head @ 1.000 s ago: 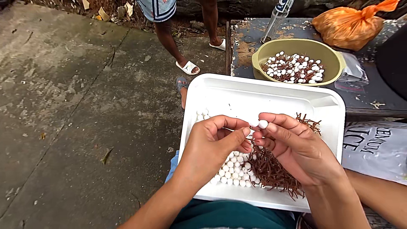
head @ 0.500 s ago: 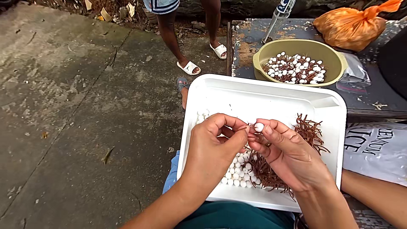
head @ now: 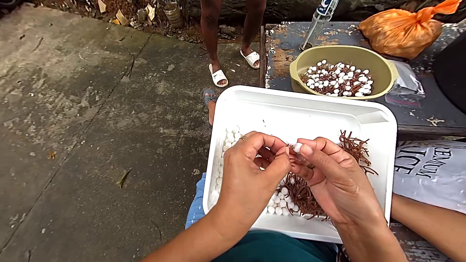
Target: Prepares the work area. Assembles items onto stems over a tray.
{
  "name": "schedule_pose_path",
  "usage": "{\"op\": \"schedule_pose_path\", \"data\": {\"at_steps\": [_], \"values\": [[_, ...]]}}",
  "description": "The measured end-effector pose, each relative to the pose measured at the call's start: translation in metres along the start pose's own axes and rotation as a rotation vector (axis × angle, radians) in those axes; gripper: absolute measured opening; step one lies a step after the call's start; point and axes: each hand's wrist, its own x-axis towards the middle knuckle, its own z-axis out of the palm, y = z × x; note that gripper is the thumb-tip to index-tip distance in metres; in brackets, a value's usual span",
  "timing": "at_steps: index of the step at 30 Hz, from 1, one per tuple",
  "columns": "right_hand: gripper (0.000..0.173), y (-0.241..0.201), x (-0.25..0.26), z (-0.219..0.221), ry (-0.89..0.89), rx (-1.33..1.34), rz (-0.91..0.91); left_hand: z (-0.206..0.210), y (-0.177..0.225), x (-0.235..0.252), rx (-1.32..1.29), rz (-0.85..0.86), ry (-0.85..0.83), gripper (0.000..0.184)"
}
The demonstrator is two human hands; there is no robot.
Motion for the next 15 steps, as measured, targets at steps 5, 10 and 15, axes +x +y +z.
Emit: {"op": "schedule_pose_path", "data": {"at_steps": [5,10,15], "values": [[0.013,0.0022,-0.0017,0.0009,0.02,-0.002,-0.04,0.0028,-0.0024,-0.0006,-0.02,-0.002,0.009,0.003],[0.014,0.0032,-0.0028,0.0051,0.058,-0.02,-0.075,0.0063,-0.0038,-0.0022,-0.068,0.017,0.035,0.005],[0.014,0.0058,-0.0025,0.0037,0.067,-0.058,-0.09,0.0101,-0.0065,-0.0032,-0.075,0.019,0.044,0.006]]}}
